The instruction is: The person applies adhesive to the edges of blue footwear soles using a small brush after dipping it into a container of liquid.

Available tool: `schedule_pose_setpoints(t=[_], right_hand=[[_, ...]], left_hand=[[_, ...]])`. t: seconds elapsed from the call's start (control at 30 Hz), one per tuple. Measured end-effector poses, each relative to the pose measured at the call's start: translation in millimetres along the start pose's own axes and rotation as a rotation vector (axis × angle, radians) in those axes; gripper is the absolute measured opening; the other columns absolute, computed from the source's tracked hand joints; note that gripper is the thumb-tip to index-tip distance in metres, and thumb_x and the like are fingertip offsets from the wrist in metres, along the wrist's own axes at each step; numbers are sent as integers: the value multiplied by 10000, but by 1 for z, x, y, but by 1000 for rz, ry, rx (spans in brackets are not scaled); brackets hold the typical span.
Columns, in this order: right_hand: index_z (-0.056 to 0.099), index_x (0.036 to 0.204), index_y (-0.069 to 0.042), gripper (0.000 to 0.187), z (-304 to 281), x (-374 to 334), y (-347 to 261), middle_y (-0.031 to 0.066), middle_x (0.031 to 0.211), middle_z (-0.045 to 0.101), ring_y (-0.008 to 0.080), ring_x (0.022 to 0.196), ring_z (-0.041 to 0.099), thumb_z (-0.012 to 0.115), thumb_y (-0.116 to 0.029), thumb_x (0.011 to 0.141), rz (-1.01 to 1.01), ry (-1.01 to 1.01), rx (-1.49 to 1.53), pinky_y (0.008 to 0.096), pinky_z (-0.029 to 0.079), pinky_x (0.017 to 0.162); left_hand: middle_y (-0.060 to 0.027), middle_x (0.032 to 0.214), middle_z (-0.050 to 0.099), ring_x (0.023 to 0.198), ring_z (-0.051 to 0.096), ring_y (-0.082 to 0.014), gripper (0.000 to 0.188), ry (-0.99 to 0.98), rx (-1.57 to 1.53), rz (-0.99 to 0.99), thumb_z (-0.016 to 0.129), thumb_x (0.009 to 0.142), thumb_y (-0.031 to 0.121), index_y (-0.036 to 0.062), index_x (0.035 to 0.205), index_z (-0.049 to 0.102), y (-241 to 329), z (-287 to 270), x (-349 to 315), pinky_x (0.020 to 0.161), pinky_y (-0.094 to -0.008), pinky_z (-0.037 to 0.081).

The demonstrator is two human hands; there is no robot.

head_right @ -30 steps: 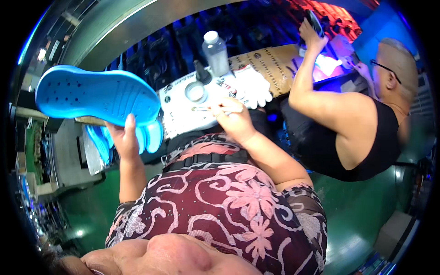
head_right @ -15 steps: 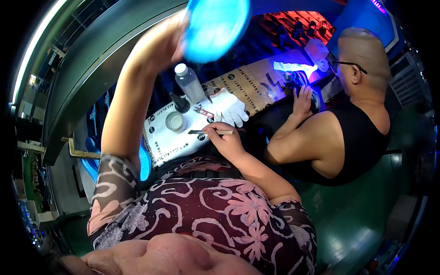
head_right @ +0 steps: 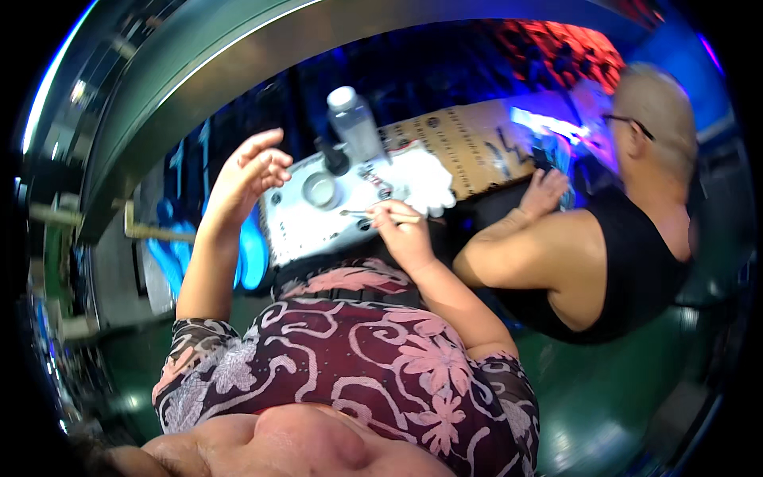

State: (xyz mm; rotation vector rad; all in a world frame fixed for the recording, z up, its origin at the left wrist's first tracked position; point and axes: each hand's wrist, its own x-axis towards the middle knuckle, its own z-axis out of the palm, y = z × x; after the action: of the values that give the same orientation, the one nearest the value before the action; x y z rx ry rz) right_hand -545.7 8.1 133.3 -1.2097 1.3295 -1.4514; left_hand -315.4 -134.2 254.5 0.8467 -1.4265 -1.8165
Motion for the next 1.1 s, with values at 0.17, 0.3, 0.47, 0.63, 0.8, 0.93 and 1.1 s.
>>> schedule_pose_setpoints(t=[0.17,0.3,0.47,0.63,0.8,0.93,1.1], right_hand=[[644,924,5,185,16,3,9,40,786,637,92,712,579,530,-140,944,72,13,19,225,456,674],[628,949,16,230,28,7,7,55,813,616,108,722,556,546,-198,942,96,-52,29,239,429,700],[626,947,22,246,44,13,-7,65,835,616,111,728,552,543,-209,944,104,-93,24,240,414,711],[616,946,30,232,42,11,0,77,871,618,114,732,551,526,-184,952,132,-44,27,244,434,711],[609,974,45,256,44,10,1,64,782,588,113,742,527,506,-189,959,169,-33,37,240,401,714],[621,967,34,246,60,12,-7,59,774,592,109,737,531,512,-186,956,153,-73,-2,244,392,727],[626,930,33,243,56,17,-15,80,835,605,126,725,555,502,-174,958,117,-94,91,262,432,742]], left_hand=[[-104,914,621,885,602,-214,185,730,737,16,627,827,113,21,982,583,-108,-142,-142,741,-301,475],[-184,1031,590,1002,546,-349,345,1037,1342,-52,650,761,140,26,1077,569,-143,-174,-218,869,-426,441],[-202,1017,633,931,613,-362,469,1008,1053,-420,649,757,265,42,1159,557,-173,-203,-223,832,-445,478],[-214,940,653,886,631,-362,363,843,1038,-679,612,757,273,29,1026,596,-194,-245,-209,798,-437,486],[-192,855,656,842,633,-378,392,1029,958,-457,594,767,273,5,1048,542,-199,-236,-206,767,-432,485],[-74,958,661,836,644,-243,382,1024,-182,-417,607,798,245,56,1124,545,-178,-203,-194,715,-411,496],[-53,996,630,814,628,-171,403,727,-583,-247,603,849,250,69,1193,496,-160,-183,-191,592,-283,502]])
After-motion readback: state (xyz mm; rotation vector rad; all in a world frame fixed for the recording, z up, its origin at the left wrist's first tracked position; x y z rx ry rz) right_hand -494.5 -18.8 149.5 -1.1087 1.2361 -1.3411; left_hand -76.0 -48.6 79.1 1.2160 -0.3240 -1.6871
